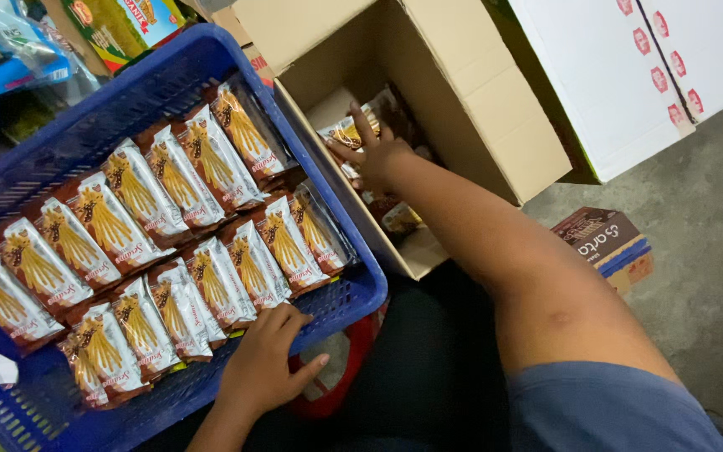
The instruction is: The person transfers snack packets from a blue plastic crate into a cardboard box by hand.
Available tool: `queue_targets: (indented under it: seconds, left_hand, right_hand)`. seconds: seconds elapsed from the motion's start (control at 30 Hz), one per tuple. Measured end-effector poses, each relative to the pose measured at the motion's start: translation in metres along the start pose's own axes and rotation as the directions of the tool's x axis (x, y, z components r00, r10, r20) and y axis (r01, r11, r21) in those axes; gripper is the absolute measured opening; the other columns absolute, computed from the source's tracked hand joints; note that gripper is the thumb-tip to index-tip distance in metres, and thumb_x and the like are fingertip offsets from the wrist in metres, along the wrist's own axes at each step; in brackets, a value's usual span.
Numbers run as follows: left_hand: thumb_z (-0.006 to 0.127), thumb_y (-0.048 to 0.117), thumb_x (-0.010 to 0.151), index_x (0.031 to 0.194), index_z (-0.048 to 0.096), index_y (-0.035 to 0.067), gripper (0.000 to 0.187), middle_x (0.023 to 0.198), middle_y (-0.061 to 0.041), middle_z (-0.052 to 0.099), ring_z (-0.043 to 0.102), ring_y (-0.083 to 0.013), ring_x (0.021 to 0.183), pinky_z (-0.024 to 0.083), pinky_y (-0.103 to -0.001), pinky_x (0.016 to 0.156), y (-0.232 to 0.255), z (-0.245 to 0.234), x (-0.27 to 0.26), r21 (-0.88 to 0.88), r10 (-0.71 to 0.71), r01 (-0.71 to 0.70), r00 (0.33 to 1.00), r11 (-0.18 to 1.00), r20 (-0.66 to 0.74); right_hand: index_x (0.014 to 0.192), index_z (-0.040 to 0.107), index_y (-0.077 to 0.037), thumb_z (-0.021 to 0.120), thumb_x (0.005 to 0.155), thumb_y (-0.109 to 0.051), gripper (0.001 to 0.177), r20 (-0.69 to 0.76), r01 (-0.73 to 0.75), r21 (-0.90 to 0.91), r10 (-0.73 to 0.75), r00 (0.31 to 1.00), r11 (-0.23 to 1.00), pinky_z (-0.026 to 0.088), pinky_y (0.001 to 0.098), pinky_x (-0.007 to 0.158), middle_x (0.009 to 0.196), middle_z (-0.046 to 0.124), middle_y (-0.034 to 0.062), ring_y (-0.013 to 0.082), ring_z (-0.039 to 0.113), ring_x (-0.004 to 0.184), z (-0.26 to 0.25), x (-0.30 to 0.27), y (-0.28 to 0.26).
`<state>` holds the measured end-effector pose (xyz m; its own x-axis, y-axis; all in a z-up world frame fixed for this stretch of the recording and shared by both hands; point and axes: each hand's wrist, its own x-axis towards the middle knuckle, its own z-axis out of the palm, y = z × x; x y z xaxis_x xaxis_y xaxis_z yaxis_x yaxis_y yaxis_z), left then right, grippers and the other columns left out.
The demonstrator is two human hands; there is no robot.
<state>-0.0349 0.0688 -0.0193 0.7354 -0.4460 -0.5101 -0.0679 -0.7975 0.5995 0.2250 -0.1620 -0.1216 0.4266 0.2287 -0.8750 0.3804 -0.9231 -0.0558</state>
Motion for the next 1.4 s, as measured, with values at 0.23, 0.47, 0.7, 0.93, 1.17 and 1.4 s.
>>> queue_targets:
  seconds: [0.23,0.47,0.7,0.93,1.17,1.4]
  left_hand:
    - [0.067,0.055,0.09,0.128,0.062,0.013,0.057,0.118,-0.005,0.059,0.055,-0.0273,0.109,0.047,-0.044,0.092,0.003,-0.001,0.0,0.003,-0.045,0.045,0.999,0.999,0.02]
    - [0.059,0.061,0.091,0.126,0.063,0.011,0.061,0.117,-0.006,0.06,0.058,-0.0272,0.111,0.047,-0.044,0.092,0.005,-0.003,-0.002,-0.034,-0.021,0.02,1.0,0.999,-0.016]
    - [0.07,0.054,0.086,0.112,0.067,0.011,0.05,0.105,-0.012,0.062,0.066,-0.0405,0.095,0.052,-0.051,0.087,0.002,0.001,-0.005,-0.007,0.047,-0.049,0.985,0.999,-0.164]
    - [0.069,0.052,0.088,0.111,0.067,0.005,0.052,0.106,-0.019,0.063,0.065,-0.0465,0.096,0.05,-0.055,0.087,0.003,0.001,-0.013,-0.013,0.072,-0.077,0.969,0.997,-0.237]
    - [0.06,0.061,0.092,0.112,0.069,0.006,0.059,0.116,-0.018,0.066,0.066,-0.0442,0.11,0.052,-0.053,0.095,0.008,0.003,-0.026,-0.034,0.04,-0.052,0.959,0.998,-0.281]
    - [0.061,0.043,0.096,0.099,0.07,0.013,0.032,0.101,-0.011,0.071,0.07,-0.0384,0.104,0.055,-0.05,0.093,-0.006,0.02,-0.037,-0.264,-0.001,-0.164,0.848,0.951,-0.531]
  right_hand:
    - [0.159,-0.026,-0.053,0.05,0.105,-0.053,0.094,0.072,-0.014,-0.096,0.021,0.997,0.995,0.046,0.0509,0.111,0.156,-0.052,0.0094,0.0497,0.0,0.16,-0.019,-0.026,-0.005]
    - [0.157,0.033,-0.028,0.052,0.098,-0.038,0.062,-0.206,0.232,0.145,-0.199,0.958,0.962,0.039,0.0571,0.106,0.155,0.038,0.0174,0.048,0.045,0.133,0.01,0.005,0.056]
    - [0.124,0.068,-0.009,0.046,0.103,-0.044,0.046,-0.331,0.204,0.294,-0.101,0.938,0.934,0.054,0.0601,0.093,0.106,0.075,0.0264,0.0483,0.071,0.103,0.05,-0.16,0.039]
    - [0.121,0.072,-0.033,0.047,0.098,-0.064,0.046,-0.424,0.256,-0.083,-0.267,0.865,0.963,0.031,0.0569,0.121,0.111,0.078,-0.0017,0.0256,0.066,0.124,0.106,-0.178,0.018]
    - [0.105,0.076,-0.023,0.051,0.096,-0.061,0.045,-0.522,0.256,-0.196,-0.322,0.79,0.947,0.042,0.0568,0.114,0.108,0.079,0.003,0.0285,0.07,0.117,0.108,-0.176,0.017]
    - [0.108,0.078,-0.026,0.051,0.099,-0.057,0.042,-0.647,0.205,-0.155,-0.256,0.718,0.967,0.036,0.0509,0.121,0.103,0.079,0.0019,0.0229,0.069,0.12,0.131,-0.156,0.036]
